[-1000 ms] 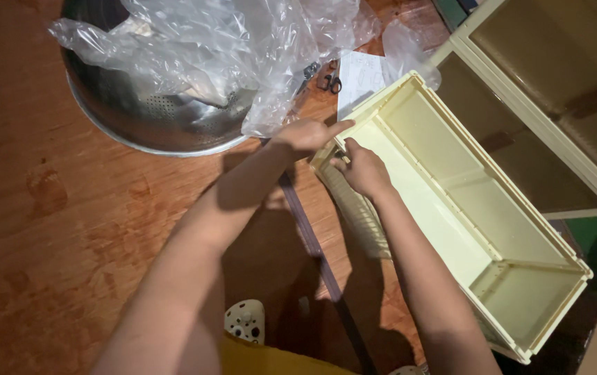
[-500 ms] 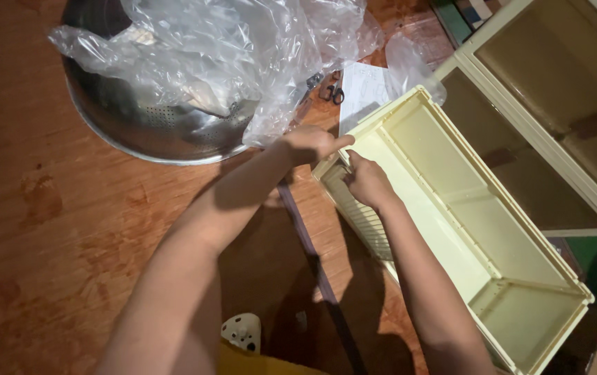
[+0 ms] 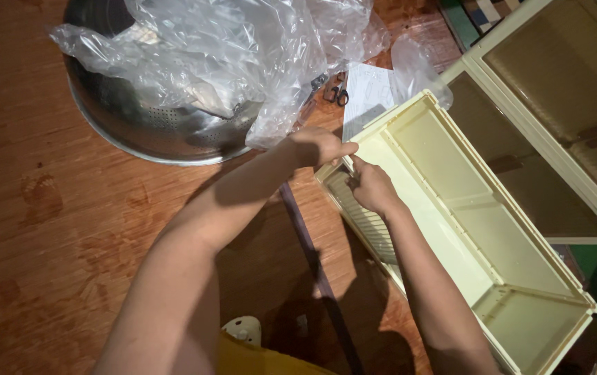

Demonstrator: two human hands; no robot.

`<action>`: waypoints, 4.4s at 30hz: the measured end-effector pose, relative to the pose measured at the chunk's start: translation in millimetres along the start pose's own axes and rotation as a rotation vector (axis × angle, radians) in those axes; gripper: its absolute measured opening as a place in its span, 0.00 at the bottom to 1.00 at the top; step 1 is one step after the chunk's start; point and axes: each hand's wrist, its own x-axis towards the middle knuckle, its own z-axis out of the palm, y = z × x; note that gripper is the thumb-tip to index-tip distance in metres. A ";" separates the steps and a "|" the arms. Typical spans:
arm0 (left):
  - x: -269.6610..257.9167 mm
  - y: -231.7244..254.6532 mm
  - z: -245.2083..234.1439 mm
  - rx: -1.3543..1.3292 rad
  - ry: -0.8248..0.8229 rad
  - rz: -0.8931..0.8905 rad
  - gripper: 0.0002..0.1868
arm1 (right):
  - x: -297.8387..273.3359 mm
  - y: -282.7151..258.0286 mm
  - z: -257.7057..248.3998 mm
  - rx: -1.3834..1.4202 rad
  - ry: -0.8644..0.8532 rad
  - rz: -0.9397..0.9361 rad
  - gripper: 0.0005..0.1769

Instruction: The person assembles a beige plastic storage shelf by inserting side panels into the base, securing them with small plastic fasteners, and then placing a translucent lid on top. The person handles the shelf components and fasteners by hand.

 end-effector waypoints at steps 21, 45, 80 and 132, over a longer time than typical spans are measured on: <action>-7.2 -18.4 11.4 0.097 0.212 0.223 0.16 | -2.6 -3.0 -7.7 0.206 -0.013 -0.008 0.24; -0.9 -5.3 18.6 0.058 0.079 0.090 0.32 | 11.9 19.9 10.2 0.054 0.061 -0.002 0.29; -2.2 -7.1 25.4 0.014 0.168 0.140 0.29 | 17.8 21.6 12.9 0.122 -0.016 0.033 0.33; 4.0 17.8 -33.8 0.046 -0.103 0.107 0.19 | 25.6 21.4 15.6 0.023 -0.052 -0.069 0.31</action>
